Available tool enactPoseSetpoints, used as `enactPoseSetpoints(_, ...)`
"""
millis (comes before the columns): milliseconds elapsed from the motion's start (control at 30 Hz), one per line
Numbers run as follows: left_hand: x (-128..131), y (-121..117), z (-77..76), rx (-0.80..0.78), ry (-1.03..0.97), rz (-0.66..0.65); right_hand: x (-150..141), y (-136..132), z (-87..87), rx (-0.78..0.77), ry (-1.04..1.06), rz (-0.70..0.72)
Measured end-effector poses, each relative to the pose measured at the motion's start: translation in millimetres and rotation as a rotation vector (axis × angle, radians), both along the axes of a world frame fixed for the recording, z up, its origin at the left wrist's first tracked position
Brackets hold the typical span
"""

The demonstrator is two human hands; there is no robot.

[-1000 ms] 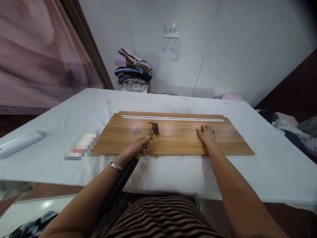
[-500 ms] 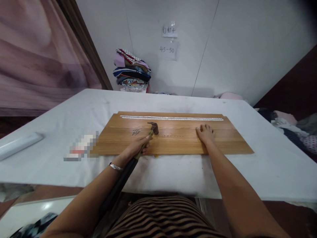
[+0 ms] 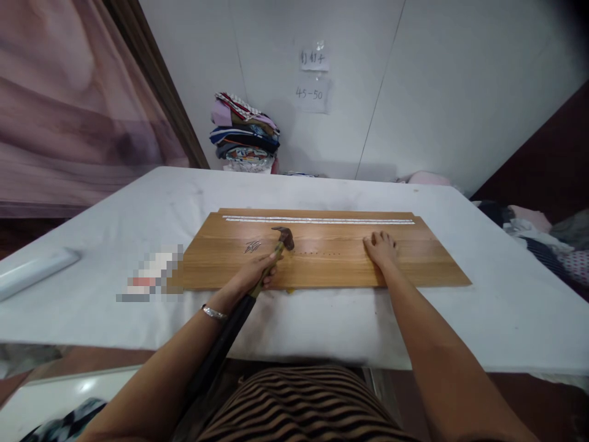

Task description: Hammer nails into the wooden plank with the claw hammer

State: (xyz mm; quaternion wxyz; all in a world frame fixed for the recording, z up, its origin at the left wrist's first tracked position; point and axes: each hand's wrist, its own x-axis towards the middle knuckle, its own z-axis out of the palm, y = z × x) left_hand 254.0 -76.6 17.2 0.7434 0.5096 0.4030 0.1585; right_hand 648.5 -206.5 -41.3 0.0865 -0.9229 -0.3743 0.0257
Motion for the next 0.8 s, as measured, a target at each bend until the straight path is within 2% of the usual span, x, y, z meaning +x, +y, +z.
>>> enactPoseSetpoints(367, 0, 3, -2.2, 0.004, 0.004, -0.014, -9, -1, 10.7, -0.024, 0.012, -0.02)
enactPoseSetpoints(800, 0, 0, 0.1, -0.008, 0.013, 0.005, -7, 0, 7.3, -0.021, -0.001, -0.017)
